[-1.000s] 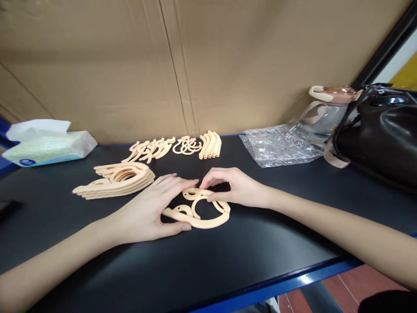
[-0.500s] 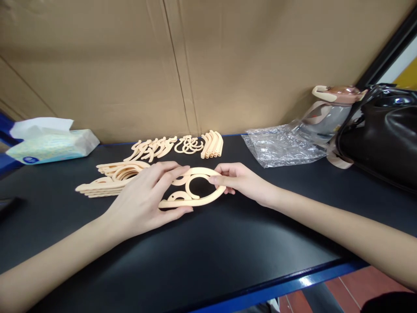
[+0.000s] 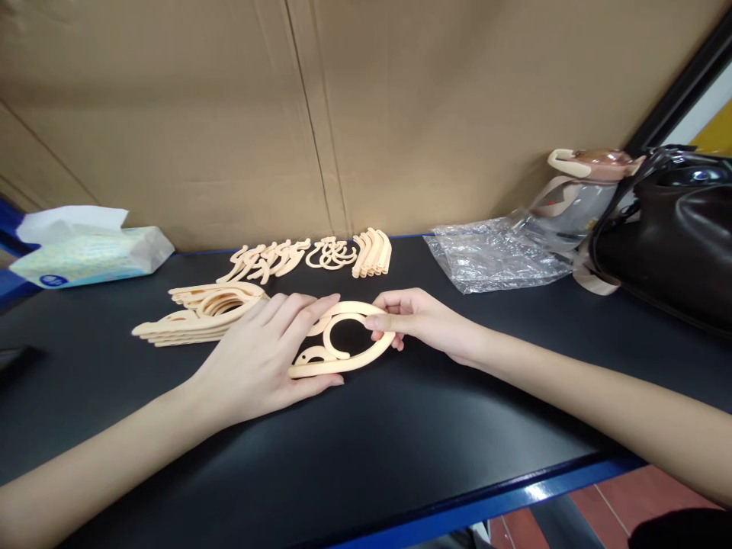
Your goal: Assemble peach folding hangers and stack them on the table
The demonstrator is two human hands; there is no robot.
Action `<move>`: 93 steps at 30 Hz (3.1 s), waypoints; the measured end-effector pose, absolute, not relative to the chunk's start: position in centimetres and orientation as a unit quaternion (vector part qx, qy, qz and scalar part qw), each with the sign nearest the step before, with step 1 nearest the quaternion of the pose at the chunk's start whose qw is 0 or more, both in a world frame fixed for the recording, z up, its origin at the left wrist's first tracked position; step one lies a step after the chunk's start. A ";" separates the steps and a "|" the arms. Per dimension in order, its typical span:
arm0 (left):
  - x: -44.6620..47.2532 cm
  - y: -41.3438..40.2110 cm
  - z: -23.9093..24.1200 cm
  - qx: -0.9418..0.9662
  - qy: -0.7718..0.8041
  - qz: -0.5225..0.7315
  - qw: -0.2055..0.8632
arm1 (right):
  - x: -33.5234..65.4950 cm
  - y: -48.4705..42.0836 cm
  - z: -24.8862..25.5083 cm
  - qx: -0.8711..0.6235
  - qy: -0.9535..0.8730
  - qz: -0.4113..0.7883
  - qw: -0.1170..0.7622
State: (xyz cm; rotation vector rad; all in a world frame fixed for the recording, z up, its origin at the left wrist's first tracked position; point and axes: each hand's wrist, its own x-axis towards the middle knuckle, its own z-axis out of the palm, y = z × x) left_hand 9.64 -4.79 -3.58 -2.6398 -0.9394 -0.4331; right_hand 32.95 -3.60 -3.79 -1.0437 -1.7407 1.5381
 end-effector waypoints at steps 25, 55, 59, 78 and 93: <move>9.8 -5.6 -3.7 -0.929 -0.292 -0.162 0.160 | 32.1 -4.4 -4.1 -0.367 -0.643 0.607 0.287; 9.9 -5.6 -3.8 -0.933 -0.316 -0.165 0.045 | 32.2 -4.2 -4.6 -0.374 -0.626 0.623 0.284; 9.9 -5.6 -3.7 -0.933 -0.319 -0.160 0.034 | 32.3 -4.2 -4.7 -0.373 -0.627 0.622 0.285; 9.3 -5.4 -0.5 -0.935 -0.314 -0.156 0.052 | 33.7 -2.0 -4.4 -0.417 -0.659 0.521 0.347; -1.0 -0.4 4.0 -0.839 -0.539 -0.049 -0.055 | 33.6 -1.8 -4.9 -0.411 -0.720 0.472 0.299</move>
